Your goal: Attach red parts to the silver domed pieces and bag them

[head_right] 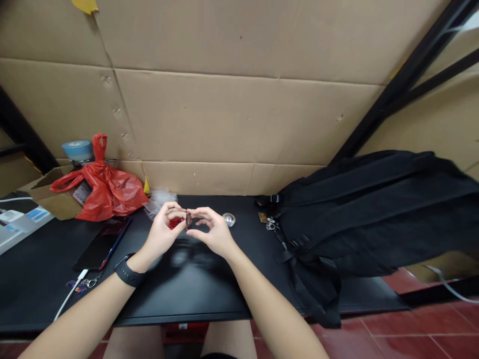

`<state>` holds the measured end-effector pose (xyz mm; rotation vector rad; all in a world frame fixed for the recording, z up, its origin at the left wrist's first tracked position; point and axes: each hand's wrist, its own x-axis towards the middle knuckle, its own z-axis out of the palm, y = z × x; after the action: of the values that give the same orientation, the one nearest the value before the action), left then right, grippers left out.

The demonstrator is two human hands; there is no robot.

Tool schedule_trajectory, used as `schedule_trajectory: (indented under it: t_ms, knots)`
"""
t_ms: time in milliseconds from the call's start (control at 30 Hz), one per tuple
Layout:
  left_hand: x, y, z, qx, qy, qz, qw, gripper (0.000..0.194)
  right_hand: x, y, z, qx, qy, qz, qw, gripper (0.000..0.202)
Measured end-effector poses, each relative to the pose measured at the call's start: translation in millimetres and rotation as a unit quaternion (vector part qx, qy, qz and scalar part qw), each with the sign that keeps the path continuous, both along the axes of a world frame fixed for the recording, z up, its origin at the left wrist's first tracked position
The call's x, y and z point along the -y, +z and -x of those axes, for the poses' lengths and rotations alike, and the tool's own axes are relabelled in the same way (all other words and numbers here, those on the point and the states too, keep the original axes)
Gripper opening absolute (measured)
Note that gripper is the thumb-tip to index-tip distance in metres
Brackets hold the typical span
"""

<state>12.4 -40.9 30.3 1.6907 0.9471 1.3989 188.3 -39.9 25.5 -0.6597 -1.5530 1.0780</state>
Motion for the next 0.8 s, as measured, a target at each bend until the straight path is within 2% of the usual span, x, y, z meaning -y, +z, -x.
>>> schedule_trajectory:
  t_ms: [133,267,433,600,800]
  knots:
    - [1.3,2.0,1.3,-0.044,0.035,-0.035,0.998,0.029,0.5,-2.7,2.9,-0.004,-0.003,0.035,0.999,0.044]
    - [3.7,4.8,3.3,-0.109,0.093,-0.068,0.987,0.03,0.3,-2.9,4.8,0.023,-0.01,0.039,0.999,0.026]
    - [4.7,6.9,5.0,-0.15,0.14,-0.112,0.972,0.027,-2.0,-0.4,0.6,0.095,-0.029,0.006,0.995,0.032]
    - [3.6,5.7,6.4,-0.191,0.14,-0.136,0.962,0.015,-3.8,0.4,-0.7,0.106,-0.012,-0.004,0.994,0.033]
    - [3.1,7.6,7.1,-0.2,0.118,-0.163,0.959,0.011,-5.0,-0.2,-1.4,0.084,0.013,0.035,0.996,0.028]
